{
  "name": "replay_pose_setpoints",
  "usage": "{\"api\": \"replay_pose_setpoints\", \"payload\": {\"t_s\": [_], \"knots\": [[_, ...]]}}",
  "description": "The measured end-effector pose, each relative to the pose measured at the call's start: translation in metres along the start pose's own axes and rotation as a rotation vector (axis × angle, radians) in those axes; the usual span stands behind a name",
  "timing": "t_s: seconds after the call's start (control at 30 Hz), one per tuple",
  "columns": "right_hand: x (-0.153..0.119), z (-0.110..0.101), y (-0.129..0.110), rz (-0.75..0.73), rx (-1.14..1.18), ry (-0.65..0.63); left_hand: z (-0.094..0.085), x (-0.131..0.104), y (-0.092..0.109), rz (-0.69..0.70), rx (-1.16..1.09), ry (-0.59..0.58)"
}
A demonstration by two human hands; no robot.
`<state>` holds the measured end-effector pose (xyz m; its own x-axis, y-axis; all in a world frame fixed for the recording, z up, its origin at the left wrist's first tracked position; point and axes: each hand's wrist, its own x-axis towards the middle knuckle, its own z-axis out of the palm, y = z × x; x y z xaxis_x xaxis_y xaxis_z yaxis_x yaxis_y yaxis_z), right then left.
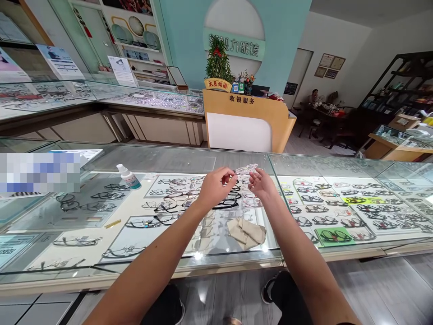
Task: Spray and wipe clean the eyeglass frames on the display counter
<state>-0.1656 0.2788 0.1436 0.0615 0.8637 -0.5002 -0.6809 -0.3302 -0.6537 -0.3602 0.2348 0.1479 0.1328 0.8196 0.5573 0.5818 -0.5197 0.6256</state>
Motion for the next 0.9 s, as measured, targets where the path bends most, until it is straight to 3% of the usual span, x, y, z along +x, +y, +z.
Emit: {"api": "replay_pose_setpoints", "payload": {"t_s": [0.1,0.23,0.43,0.63,0.9], "knots": [[0.004,-0.004,-0.016,-0.124,0.007,-0.053,-0.002,0.001,0.0,-0.008,0.003,0.0],[0.023,0.003,-0.034,-0.248,-0.085,0.018,-0.005,0.002,-0.001,-0.014,0.014,-0.001],[0.057,0.023,-0.031,-0.228,-0.188,0.066,-0.006,0.002,-0.005,-0.002,0.027,0.011],[0.081,0.028,-0.022,-0.22,-0.226,0.073,-0.006,0.002,-0.005,0.022,0.03,0.007],[0.082,0.026,-0.029,-0.254,-0.215,0.024,-0.007,0.002,-0.004,0.031,0.031,0.004]]}}
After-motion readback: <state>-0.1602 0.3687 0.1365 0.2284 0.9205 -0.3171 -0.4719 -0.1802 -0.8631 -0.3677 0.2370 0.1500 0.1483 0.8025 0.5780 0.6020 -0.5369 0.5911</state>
